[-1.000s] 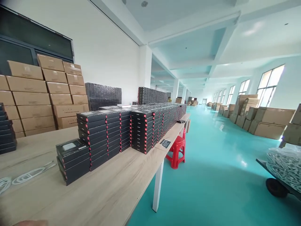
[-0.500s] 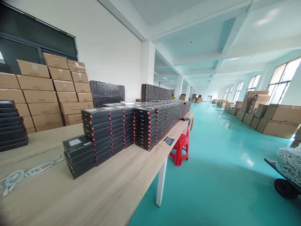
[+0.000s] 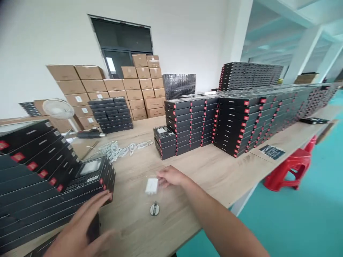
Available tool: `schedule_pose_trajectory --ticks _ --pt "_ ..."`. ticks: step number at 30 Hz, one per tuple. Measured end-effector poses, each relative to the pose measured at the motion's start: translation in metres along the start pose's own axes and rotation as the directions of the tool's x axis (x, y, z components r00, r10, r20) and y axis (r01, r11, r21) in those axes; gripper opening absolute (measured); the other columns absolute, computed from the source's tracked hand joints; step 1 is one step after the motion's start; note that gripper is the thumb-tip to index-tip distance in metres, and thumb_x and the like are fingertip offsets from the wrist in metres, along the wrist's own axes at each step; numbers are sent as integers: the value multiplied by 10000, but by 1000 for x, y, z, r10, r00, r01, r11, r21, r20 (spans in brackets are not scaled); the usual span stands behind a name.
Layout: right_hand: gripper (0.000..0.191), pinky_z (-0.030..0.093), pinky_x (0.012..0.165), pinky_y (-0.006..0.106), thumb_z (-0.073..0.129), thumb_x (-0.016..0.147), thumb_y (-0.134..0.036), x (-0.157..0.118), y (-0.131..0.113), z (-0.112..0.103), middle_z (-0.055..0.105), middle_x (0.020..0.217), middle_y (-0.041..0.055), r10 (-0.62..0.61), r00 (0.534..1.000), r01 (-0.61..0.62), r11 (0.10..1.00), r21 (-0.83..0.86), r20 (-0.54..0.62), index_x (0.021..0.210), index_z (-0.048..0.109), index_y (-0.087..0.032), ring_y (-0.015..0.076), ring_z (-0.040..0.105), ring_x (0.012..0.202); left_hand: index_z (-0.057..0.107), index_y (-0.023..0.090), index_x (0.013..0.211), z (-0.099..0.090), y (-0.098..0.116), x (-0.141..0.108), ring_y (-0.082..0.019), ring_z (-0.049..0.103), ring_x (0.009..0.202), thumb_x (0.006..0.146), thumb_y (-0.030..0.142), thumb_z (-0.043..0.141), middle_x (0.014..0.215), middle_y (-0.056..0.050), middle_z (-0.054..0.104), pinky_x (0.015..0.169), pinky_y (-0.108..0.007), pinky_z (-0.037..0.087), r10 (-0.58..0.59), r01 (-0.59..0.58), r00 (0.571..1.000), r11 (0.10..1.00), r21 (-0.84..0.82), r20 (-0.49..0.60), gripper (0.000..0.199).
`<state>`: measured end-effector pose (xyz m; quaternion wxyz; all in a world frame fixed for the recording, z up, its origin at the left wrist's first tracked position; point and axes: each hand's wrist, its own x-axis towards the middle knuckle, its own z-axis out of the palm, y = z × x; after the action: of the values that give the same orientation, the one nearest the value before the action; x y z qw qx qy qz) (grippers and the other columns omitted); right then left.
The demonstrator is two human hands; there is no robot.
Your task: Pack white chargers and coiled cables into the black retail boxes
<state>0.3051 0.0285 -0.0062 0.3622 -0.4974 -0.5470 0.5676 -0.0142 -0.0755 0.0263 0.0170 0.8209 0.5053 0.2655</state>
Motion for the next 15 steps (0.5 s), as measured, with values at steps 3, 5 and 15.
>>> schedule_pose_trajectory --ticks 3,5,15 --pt "219 508 794 306 698 783 -358 9 -6 0 763 852 67 -117 991 98 966 -240 -66 690 706 -160 271 677 975 531 284 1387 27 38 45 -297 418 1413 875 400 588 1531 -68 450 1164 -458 368 -14 63 975 974 -217 221 528" --pt "148 473 897 321 669 797 -303 15 -17 1 772 976 66 -204 975 158 913 -375 -86 786 751 -180 280 644 1076 614 210 1295 51 59 74 -309 383 1433 809 332 649 1496 -126 486 1185 -464 324 1 114 949 931 -346 317 502" --pt "250 531 889 353 620 921 -262 149 -55 70 718 1147 83 -150 988 128 752 -646 20 1138 691 -161 218 686 1001 579 196 1324 111 30 77 -336 151 1515 606 138 646 1627 -123 225 1219 -492 215 8 244 908 801 -546 418 724"
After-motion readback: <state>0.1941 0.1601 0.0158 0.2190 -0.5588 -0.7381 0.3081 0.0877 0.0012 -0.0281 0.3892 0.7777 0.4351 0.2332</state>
